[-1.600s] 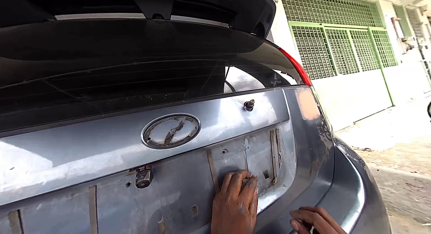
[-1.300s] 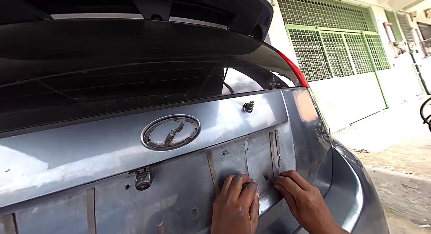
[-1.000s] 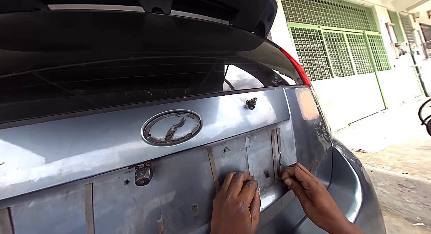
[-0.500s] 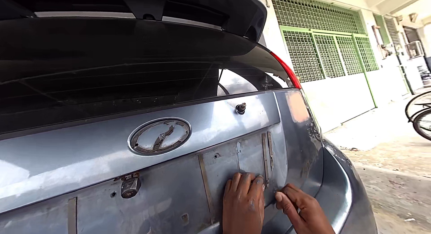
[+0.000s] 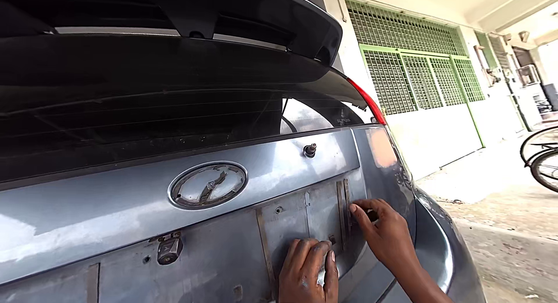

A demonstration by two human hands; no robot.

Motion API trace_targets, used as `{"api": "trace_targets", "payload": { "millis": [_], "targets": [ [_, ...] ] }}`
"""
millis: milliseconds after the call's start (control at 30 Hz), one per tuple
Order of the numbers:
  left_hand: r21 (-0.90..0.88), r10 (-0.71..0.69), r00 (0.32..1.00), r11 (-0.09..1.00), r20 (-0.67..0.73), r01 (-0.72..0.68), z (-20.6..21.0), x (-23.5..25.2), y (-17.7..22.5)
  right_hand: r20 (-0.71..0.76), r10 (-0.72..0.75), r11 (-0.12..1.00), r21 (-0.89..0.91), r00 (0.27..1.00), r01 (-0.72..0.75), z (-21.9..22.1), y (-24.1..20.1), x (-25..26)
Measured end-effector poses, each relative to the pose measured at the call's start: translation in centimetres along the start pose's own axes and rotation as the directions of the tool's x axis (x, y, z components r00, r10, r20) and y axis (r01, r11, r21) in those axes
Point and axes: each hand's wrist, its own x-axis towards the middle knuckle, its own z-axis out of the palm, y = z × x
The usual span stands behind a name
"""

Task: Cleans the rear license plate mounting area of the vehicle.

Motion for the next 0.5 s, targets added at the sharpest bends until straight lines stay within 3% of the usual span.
{"api": "trace_targets", "payload": {
  "millis": [233,433,500],
  "targets": [
    [0.011,-0.003,1.000,1.000,0.007,0.003,0.0,0.0,0.1,0.107,0.343,0.918,-0.247,0.933,-0.309,-0.1,-4.5,3.6],
    [0.049,0.024,1.000,0.999,0.002,-0.024,0.2,0.0,0.0,0.213,0.379,0.811,-0.545,0.900,-0.213,-0.1,-6.4,4.6],
    [0.054,0.034,0.999,0.998,-0.003,-0.033,0.3,-0.1,-0.1,0.242,0.335,0.816,-0.557,0.911,-0.152,0.0,-5.7,4.6]
  ]
}}
